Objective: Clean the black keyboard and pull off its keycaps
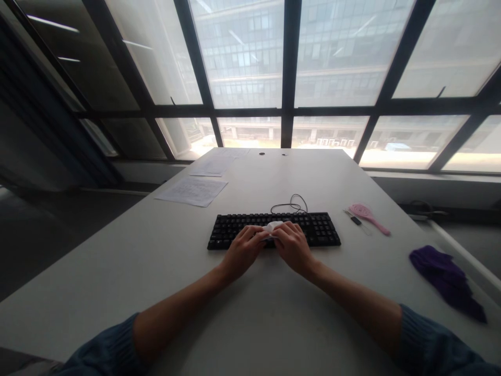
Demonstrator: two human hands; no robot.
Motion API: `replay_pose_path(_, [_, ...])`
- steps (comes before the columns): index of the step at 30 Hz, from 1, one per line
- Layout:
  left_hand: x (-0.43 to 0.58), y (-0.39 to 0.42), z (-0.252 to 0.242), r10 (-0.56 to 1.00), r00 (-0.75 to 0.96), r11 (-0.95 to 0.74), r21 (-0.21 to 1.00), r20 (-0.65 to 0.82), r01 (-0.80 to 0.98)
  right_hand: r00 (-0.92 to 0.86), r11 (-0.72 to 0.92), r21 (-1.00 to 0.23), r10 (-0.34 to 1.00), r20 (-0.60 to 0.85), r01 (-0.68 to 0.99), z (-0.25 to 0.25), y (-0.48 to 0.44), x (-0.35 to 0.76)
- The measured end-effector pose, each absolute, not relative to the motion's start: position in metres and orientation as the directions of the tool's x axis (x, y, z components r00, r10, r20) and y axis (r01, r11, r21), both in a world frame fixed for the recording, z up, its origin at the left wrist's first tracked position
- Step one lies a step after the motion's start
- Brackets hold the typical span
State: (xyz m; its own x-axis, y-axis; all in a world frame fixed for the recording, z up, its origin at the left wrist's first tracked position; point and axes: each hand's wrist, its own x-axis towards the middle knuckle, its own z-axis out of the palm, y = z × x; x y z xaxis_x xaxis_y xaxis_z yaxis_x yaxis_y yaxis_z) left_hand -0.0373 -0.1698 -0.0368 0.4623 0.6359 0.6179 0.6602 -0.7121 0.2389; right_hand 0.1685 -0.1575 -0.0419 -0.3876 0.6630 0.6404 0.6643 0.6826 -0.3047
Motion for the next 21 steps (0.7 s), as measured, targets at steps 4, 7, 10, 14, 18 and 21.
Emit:
replay_pose_path(4, [-0.041, -0.165, -0.038, 0.667, 0.486, -0.689, 0.221, 0.565, 0.690, -0.299, 0.592, -0.361, 0.735, 0.609, 0.720, -0.045, -0.145, 0.178])
replay_pose_path(7, [-0.043, -0.162, -0.042, 0.674, 0.527, -0.693, 0.197, 0.518, 0.693, -0.407, 0.657, -0.321, 0.706, 0.579, 0.683, -0.050, -0.143, 0.178])
replay_pose_path(10, [-0.044, -0.161, -0.044, 0.679, 0.540, -0.693, 0.192, 0.498, 0.695, -0.488, 0.726, -0.309, 0.658, 0.574, 0.614, -0.051, -0.147, 0.175])
replay_pose_path(14, [-0.044, -0.164, -0.041, 0.663, 0.590, -0.725, 0.201, 0.461, 0.659, -0.506, 0.750, -0.352, 0.646, 0.572, 0.560, -0.049, -0.151, 0.173])
replay_pose_path(18, [-0.045, -0.166, -0.038, 0.629, 0.652, -0.766, 0.197, 0.424, 0.612, -0.476, 0.726, -0.356, 0.667, 0.574, 0.588, -0.048, -0.152, 0.172])
replay_pose_path(21, [-0.044, -0.165, -0.040, 0.635, 0.646, -0.760, 0.190, 0.424, 0.622, -0.401, 0.644, -0.350, 0.727, 0.558, 0.680, -0.048, -0.153, 0.171])
